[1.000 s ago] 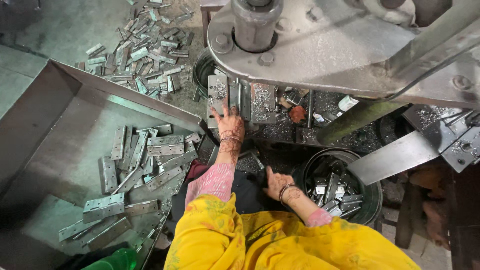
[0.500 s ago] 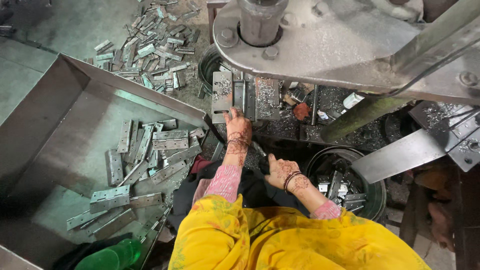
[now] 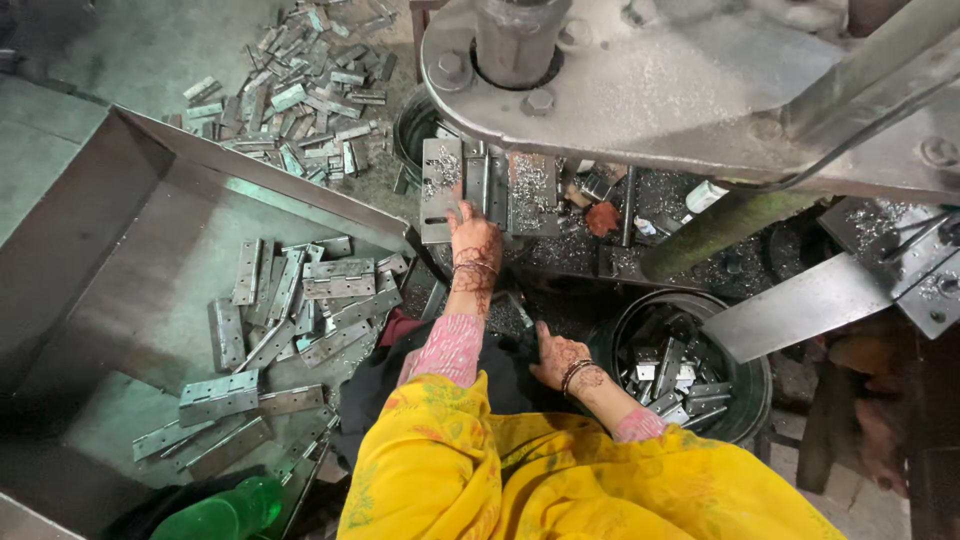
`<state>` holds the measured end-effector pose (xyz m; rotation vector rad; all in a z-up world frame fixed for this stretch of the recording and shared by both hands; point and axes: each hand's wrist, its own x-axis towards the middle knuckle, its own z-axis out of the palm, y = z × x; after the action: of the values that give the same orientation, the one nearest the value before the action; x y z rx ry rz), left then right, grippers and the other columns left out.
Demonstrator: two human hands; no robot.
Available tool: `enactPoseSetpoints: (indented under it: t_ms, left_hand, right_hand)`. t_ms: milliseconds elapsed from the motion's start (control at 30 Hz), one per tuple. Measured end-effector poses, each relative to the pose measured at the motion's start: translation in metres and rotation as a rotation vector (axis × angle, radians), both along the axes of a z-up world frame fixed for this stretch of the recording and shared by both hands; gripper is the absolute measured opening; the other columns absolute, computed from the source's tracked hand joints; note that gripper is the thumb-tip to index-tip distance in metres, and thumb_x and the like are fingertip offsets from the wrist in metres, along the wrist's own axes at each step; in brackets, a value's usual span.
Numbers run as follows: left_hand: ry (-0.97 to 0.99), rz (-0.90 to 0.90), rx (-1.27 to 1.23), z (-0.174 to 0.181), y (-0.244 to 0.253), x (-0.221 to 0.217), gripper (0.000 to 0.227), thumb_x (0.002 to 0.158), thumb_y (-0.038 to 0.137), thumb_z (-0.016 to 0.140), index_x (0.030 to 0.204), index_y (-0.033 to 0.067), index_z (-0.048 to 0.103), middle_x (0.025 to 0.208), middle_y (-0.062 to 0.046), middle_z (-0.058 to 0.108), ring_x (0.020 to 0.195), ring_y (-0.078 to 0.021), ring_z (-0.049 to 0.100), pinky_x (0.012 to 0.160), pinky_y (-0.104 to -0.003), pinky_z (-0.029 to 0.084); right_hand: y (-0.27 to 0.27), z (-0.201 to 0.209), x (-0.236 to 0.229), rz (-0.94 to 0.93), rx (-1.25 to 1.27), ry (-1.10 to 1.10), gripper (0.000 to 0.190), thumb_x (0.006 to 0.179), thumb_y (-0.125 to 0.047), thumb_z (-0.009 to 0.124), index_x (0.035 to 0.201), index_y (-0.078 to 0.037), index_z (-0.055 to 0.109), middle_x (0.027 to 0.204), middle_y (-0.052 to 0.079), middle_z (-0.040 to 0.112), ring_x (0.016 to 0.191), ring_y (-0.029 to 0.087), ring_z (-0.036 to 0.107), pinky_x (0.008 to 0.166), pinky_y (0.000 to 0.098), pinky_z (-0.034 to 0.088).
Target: The person operates a manual press machine to process small metal pieces. They repeatedly pick up metal pieces from a bin, place them under the press, and activate the machine using a lever. Processed pieces are then moved to a collection area.
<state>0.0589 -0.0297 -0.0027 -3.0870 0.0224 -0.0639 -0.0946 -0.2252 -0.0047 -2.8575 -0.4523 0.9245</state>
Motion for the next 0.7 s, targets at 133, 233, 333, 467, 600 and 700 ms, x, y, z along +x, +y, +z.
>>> enactPoseSetpoints:
  t_ms: [133,233,333,467,600,700]
  left_hand:
    - [-0.018,-0.045,0.058,-0.002,-0.011,-0.007,0.03,0.089,0.025,0.06,0.106,0.0091,0.08,0.115,-0.018,0.071,0.131,-0.0425,0.043,0.11,-0.058,0.033]
    - [0.004,-0.055,0.041,-0.005,-0.019,-0.026,0.029,0.091,0.025,0.061,0.102,0.0081,0.082,0.111,-0.018,0.072,0.127,-0.0391,0.047,0.109,-0.05,0.036]
    - [0.007,-0.045,0.047,-0.005,-0.021,-0.043,0.027,0.089,0.023,0.062,0.098,0.0091,0.083,0.111,-0.017,0.072,0.123,-0.038,0.048,0.104,-0.052,0.039]
    - [-0.032,-0.049,0.019,0.0,-0.021,-0.047,0.027,0.089,0.023,0.061,0.097,0.0074,0.082,0.109,-0.018,0.072,0.124,-0.0385,0.048,0.102,-0.052,0.039]
    - [-0.04,-0.077,0.074,0.001,-0.025,-0.049,0.03,0.087,0.024,0.061,0.098,0.0057,0.082,0.109,-0.019,0.072,0.123,-0.04,0.048,0.101,-0.053,0.038]
    - [-0.087,-0.083,0.078,-0.001,-0.026,-0.059,0.031,0.088,0.025,0.061,0.098,0.0046,0.082,0.109,-0.019,0.072,0.124,-0.0396,0.048,0.102,-0.054,0.039]
  right_hand:
    - [0.004,0.036,0.007,0.054,-0.011,-0.064,0.091,0.086,-0.045,0.068,0.155,-0.001,0.029,0.116,0.023,0.071,0.11,0.037,0.07,0.096,0.0453,0.056]
    - [0.01,0.057,0.013,0.05,-0.019,-0.046,0.086,0.086,-0.044,0.068,0.153,-0.001,0.035,0.114,0.023,0.072,0.109,0.037,0.071,0.094,0.0458,0.057]
    - [0.016,0.067,0.016,0.058,-0.042,-0.013,0.087,0.086,-0.044,0.068,0.153,0.001,0.033,0.115,0.023,0.072,0.109,0.037,0.071,0.094,0.0467,0.057]
    - [0.02,0.07,0.017,0.054,-0.039,-0.022,0.09,0.085,-0.042,0.069,0.153,0.002,0.031,0.116,0.023,0.071,0.11,0.036,0.07,0.094,0.0459,0.056]
    - [0.02,0.072,0.018,0.068,-0.059,-0.002,0.086,0.086,-0.038,0.068,0.153,0.003,0.032,0.116,0.024,0.072,0.111,0.036,0.07,0.094,0.0451,0.057]
    - [0.022,0.073,0.018,0.065,-0.055,0.006,0.087,0.085,-0.037,0.068,0.154,0.003,0.031,0.115,0.023,0.072,0.11,0.035,0.071,0.094,0.0448,0.057]
